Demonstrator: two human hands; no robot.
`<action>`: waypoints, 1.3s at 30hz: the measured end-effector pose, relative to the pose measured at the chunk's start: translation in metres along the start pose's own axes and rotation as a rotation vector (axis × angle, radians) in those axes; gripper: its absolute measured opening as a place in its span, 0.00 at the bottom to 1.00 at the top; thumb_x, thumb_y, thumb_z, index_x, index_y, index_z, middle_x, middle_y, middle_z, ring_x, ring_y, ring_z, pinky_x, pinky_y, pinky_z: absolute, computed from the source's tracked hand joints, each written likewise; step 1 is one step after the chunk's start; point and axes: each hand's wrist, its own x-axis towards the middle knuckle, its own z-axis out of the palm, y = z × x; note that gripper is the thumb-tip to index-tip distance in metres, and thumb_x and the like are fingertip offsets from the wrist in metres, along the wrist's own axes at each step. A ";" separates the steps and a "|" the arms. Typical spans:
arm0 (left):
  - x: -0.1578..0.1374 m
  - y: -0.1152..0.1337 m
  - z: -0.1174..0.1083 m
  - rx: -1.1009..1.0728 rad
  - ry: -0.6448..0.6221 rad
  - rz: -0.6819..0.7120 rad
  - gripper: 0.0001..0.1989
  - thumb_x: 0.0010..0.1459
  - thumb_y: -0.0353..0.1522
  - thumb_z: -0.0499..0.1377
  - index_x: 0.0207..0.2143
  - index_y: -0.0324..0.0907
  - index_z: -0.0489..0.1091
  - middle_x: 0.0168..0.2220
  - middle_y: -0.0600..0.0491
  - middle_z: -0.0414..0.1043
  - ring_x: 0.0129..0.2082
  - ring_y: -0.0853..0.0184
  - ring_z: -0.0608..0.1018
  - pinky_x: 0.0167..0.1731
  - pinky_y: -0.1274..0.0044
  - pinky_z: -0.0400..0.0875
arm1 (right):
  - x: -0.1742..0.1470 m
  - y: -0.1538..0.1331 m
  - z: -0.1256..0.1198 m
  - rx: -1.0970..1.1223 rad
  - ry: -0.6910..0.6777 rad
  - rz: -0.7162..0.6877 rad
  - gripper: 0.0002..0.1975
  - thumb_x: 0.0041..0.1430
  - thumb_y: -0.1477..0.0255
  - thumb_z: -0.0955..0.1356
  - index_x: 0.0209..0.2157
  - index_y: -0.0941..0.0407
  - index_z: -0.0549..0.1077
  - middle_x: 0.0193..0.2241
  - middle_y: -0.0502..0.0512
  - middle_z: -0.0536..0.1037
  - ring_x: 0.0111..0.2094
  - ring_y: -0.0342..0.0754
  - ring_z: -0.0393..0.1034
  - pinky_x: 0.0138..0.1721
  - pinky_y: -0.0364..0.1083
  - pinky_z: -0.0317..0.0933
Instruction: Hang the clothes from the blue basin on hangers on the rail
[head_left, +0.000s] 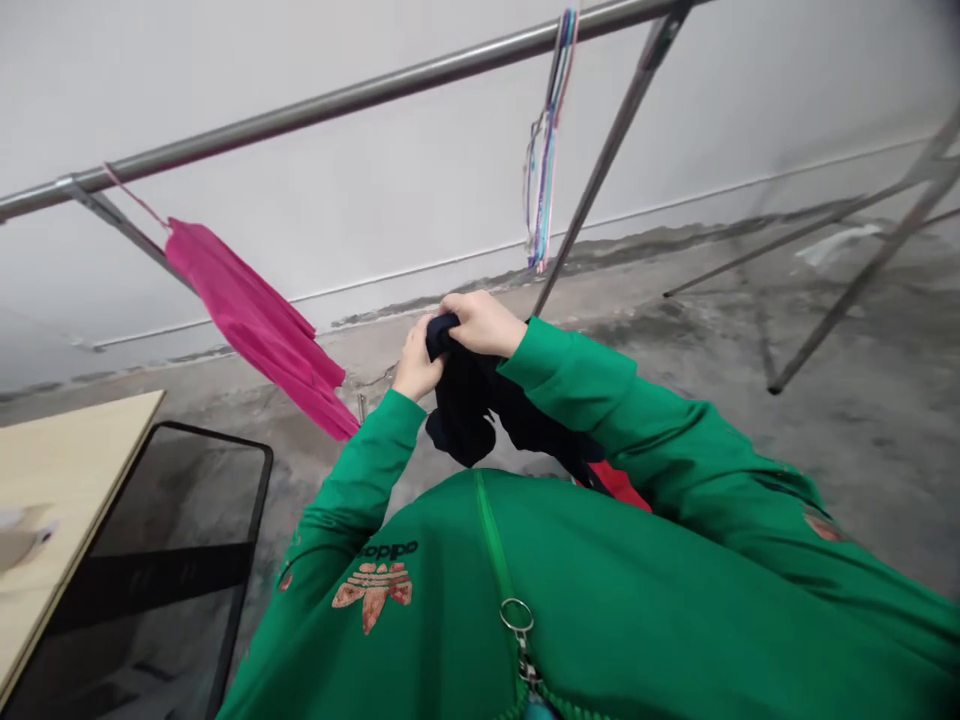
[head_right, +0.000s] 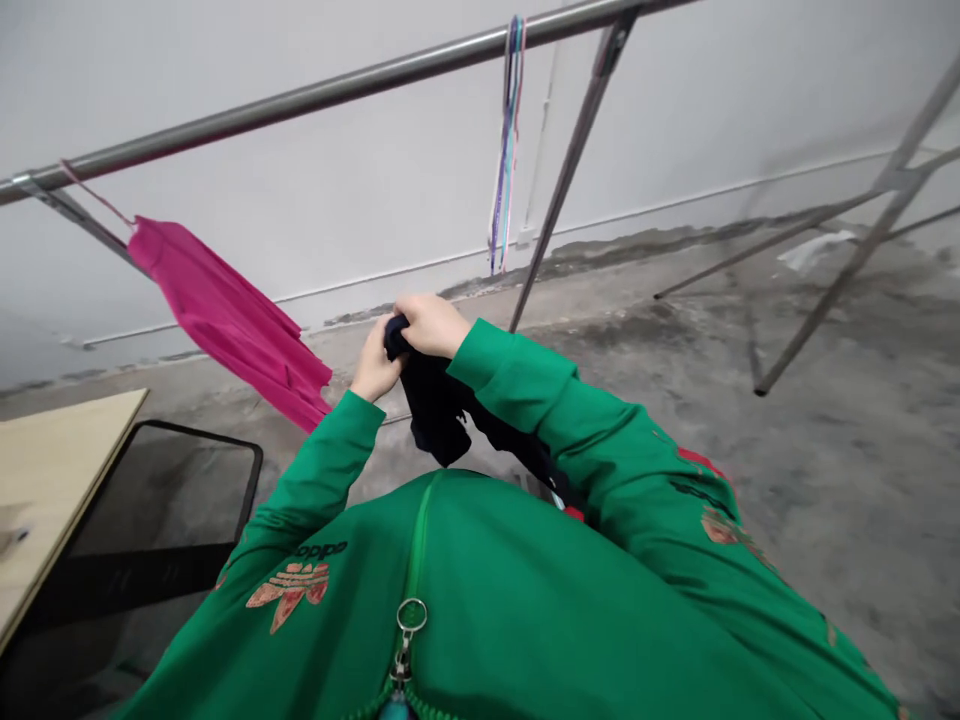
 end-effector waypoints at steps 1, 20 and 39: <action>0.002 -0.004 0.002 0.009 0.011 -0.030 0.30 0.44 0.21 0.58 0.52 0.41 0.62 0.50 0.46 0.68 0.51 0.56 0.70 0.55 0.64 0.62 | 0.000 -0.002 -0.002 -0.001 -0.017 -0.018 0.13 0.43 0.82 0.65 0.32 0.60 0.76 0.27 0.55 0.76 0.31 0.47 0.67 0.33 0.43 0.58; 0.055 0.051 -0.122 -0.028 -0.094 -0.165 0.19 0.41 0.20 0.53 0.38 0.33 0.71 0.28 0.56 0.67 0.33 0.66 0.75 0.39 0.71 0.71 | -0.035 0.084 0.009 0.201 -0.167 0.269 0.15 0.40 0.82 0.65 0.34 0.60 0.73 0.30 0.53 0.76 0.34 0.48 0.68 0.40 0.48 0.63; 0.009 -0.087 -0.100 -0.113 0.159 -0.248 0.13 0.39 0.23 0.55 0.31 0.40 0.64 0.31 0.54 0.69 0.38 0.66 0.73 0.47 0.72 0.67 | -0.003 0.008 -0.063 1.034 0.134 0.075 0.05 0.45 0.76 0.74 0.27 0.62 0.77 0.21 0.50 0.77 0.28 0.42 0.73 0.31 0.41 0.66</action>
